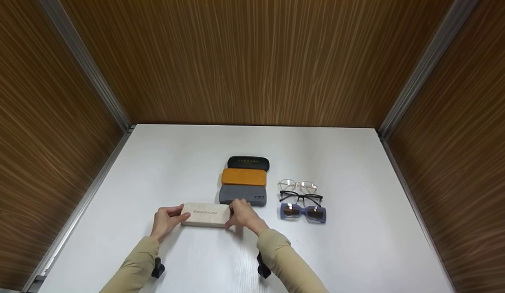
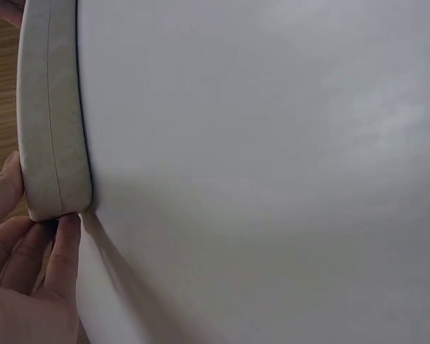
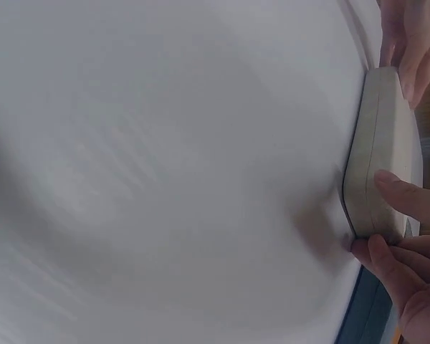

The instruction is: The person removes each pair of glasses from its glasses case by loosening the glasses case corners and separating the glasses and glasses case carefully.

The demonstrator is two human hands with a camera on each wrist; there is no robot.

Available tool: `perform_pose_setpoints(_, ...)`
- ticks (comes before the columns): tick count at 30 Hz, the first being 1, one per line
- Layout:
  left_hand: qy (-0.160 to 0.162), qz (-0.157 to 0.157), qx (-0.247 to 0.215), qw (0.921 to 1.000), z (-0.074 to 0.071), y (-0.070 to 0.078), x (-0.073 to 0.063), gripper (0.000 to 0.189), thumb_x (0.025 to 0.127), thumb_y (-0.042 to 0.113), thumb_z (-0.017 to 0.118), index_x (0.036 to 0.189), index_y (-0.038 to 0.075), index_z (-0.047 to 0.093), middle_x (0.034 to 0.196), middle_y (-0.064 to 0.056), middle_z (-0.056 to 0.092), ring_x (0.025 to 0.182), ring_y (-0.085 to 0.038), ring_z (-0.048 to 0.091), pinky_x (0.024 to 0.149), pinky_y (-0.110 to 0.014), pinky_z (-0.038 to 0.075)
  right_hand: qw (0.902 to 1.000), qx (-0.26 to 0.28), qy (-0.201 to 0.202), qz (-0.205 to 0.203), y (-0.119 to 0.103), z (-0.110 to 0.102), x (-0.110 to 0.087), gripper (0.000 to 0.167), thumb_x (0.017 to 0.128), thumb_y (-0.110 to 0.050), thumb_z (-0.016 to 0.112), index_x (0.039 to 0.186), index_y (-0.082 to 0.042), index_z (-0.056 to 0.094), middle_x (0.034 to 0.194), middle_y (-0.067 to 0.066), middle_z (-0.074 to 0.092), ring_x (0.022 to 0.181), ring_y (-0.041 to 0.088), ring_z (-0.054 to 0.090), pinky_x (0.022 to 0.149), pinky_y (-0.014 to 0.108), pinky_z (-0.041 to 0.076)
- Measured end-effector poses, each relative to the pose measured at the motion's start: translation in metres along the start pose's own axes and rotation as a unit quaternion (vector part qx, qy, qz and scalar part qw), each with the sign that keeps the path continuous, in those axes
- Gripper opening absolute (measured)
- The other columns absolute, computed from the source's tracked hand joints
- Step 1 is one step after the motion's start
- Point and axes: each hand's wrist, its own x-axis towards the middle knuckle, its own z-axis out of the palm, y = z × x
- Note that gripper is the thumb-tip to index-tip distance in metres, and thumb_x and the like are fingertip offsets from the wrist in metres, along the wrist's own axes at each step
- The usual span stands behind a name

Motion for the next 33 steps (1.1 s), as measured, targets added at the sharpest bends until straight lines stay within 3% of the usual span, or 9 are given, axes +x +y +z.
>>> perform_pose_setpoints(6,-0.029,0.024,-0.006,0.9993,0.005,0.002,-0.002,0.042,0.081,0.004,0.082,0.117,-0.011,0.068,0.118,-0.027,0.07,0.105,-0.037,0.073,0.09,-0.039,0.061,0.9999,0.0,-0.001,0.011,0.006,-0.007,-0.004,0.027,0.069,-0.011,0.091,0.077,0.004,0.069,0.064,-0.005,0.053,0.06,0.008,0.035,0.058,0.02,0.025)
perform_pose_setpoints(12,-0.04,0.036,-0.006,0.9985,0.013,0.004,-0.003,0.042,0.081,0.005,0.083,0.117,-0.01,0.069,0.118,-0.027,0.07,0.105,-0.037,0.073,0.089,-0.038,0.061,1.0,0.006,-0.005,0.004,0.012,-0.012,-0.011,0.027,0.069,-0.008,0.089,0.076,0.004,0.067,0.063,-0.006,0.049,0.059,0.007,0.036,0.057,0.019,0.025)
perform_pose_setpoints(25,-0.053,0.058,0.007,0.9969,0.031,0.011,-0.004,0.041,0.08,0.009,0.084,0.115,-0.009,0.07,0.117,-0.025,0.071,0.104,-0.035,0.073,0.092,-0.041,0.06,0.9989,0.046,-0.011,0.006,0.028,-0.025,-0.023,0.033,0.068,0.0,0.087,0.072,0.01,0.057,0.065,-0.004,0.048,0.059,0.006,0.038,0.055,0.017,0.029)
perform_pose_setpoints(33,-0.094,0.063,0.015,0.9935,0.035,0.018,-0.004,0.036,0.08,0.006,0.083,0.111,-0.008,0.073,0.115,-0.026,0.072,0.101,-0.034,0.074,0.089,-0.039,0.061,0.9987,0.048,-0.016,0.009,0.035,-0.031,-0.031,0.026,0.067,-0.002,0.088,0.075,0.005,0.064,0.066,0.002,0.06,0.06,0.008,0.042,0.054,0.016,0.03)
